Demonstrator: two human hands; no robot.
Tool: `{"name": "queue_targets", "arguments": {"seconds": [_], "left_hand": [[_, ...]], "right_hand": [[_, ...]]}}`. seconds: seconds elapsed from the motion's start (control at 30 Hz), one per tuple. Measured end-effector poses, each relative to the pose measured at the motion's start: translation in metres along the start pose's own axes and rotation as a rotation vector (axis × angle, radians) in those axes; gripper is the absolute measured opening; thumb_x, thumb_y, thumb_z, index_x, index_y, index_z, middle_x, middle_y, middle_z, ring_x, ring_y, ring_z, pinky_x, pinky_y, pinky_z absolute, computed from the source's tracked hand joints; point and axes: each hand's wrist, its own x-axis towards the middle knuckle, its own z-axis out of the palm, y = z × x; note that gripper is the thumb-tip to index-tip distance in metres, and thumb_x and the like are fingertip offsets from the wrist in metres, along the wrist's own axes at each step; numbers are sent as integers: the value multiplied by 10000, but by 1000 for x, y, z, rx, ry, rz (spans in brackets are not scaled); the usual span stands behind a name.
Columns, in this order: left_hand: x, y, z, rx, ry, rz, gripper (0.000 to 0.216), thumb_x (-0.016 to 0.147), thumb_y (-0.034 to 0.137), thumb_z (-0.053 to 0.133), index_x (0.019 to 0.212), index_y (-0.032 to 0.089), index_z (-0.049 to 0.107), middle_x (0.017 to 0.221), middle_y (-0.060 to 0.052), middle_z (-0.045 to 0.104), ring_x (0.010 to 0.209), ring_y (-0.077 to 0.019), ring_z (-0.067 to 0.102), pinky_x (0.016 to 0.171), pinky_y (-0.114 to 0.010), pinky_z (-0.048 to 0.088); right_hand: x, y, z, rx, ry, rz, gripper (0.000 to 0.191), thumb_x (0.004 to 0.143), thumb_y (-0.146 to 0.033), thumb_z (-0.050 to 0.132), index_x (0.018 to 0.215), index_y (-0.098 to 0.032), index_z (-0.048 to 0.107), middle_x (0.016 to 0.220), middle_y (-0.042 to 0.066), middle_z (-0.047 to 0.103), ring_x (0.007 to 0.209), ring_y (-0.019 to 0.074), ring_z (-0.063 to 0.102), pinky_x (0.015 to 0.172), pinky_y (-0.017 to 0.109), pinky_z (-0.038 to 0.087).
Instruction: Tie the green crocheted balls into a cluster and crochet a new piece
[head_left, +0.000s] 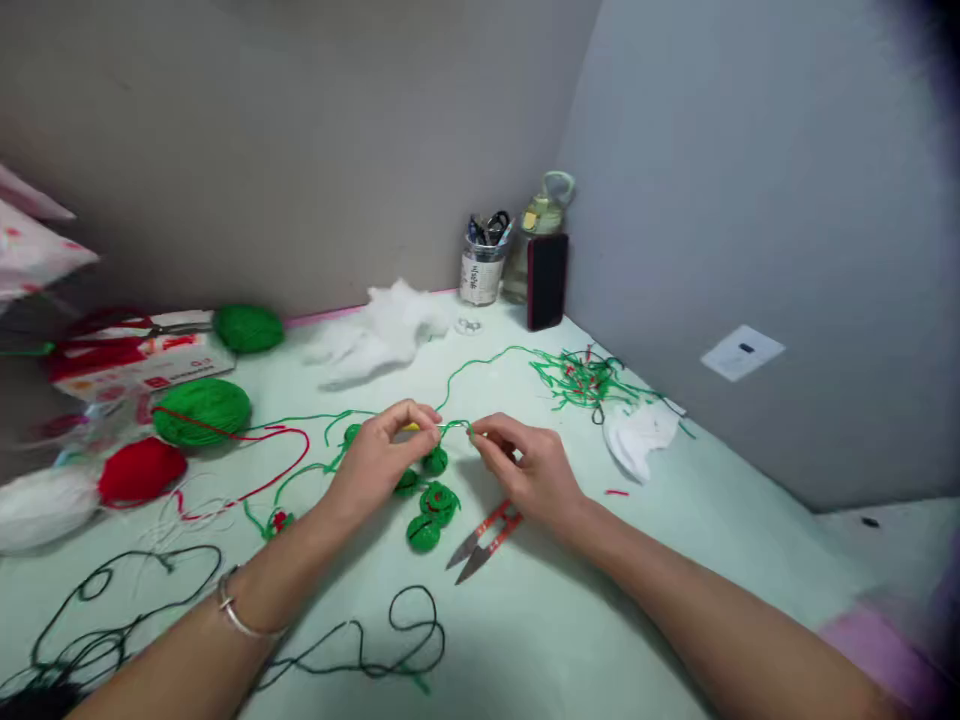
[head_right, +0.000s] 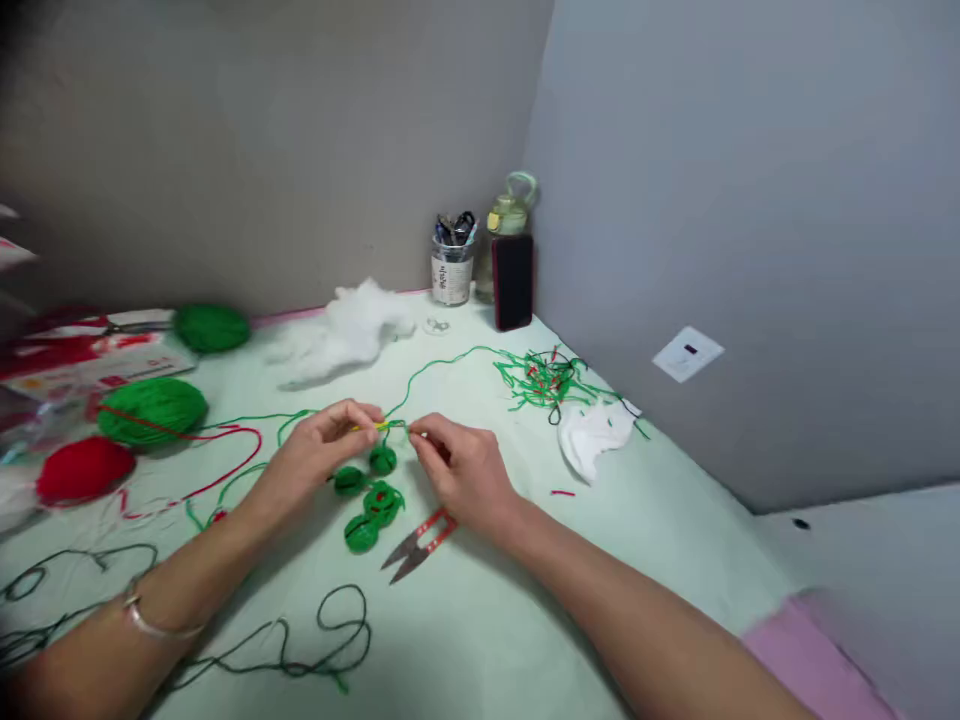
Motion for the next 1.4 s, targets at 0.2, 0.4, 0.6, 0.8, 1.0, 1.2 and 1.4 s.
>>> {"name": "queue_targets", "arguments": {"seconds": [0.2, 0.4, 0.6, 0.8, 1.0, 1.2, 1.4], "left_hand": [[-7, 4, 2, -192, -24, -62, 147, 786, 255, 665, 709, 202, 551, 954, -15, 641, 857, -173, 545, 823, -331, 365], [-8, 7, 4, -284, -1, -76, 118, 788, 202, 631, 699, 196, 552, 899, 1, 614, 883, -153, 529, 831, -294, 356], [-8, 10, 3, -394, -61, -109, 119, 790, 184, 641, 698, 196, 565, 877, 7, 612, 847, -132, 513, 796, -258, 380], [-10, 12, 4, -385, -109, -108, 138, 854, 216, 600, 727, 200, 550, 815, 7, 617, 783, -130, 518, 765, -268, 394], [-12, 18, 0, -255, -198, -84, 158, 936, 350, 576, 837, 228, 585, 486, 65, 390, 627, -158, 500, 692, -303, 387], [-8, 15, 3, -207, -109, -44, 268, 878, 266, 625, 1144, 242, 602, 1157, -62, 678, 973, -198, 624, 900, -366, 444], [-10, 8, 9, -128, -285, -52, 338, 853, 259, 665, 1186, 236, 617, 1110, -82, 667, 1065, -225, 612, 956, -394, 451]], "right_hand": [[-2, -8, -1, 16, -6, 20, 141, 918, -192, 528, 890, -181, 666, 627, -35, 568, 521, 85, 436, 545, 223, 356], [-2, -10, -4, 33, -15, 45, 144, 928, -237, 540, 881, -187, 667, 613, -29, 571, 512, 89, 435, 529, 232, 345], [-1, -16, -8, 41, -13, 64, 160, 931, -254, 538, 889, -183, 676, 617, -20, 569, 525, 97, 451, 521, 234, 343], [1, -18, -10, 40, -24, 88, 183, 935, -272, 537, 859, -182, 678, 643, -9, 593, 550, 103, 480, 541, 243, 347], [6, -16, -15, 88, -18, 177, 166, 921, -279, 566, 854, -182, 683, 610, -27, 567, 541, 100, 468, 549, 240, 354], [8, -15, -17, 93, -50, 146, 165, 916, -289, 593, 864, -189, 713, 606, -33, 549, 565, 100, 433, 546, 235, 342], [10, -20, -23, 242, -8, 167, 143, 865, -295, 667, 797, -177, 711, 621, -21, 590, 569, 98, 466, 546, 238, 365]]}}
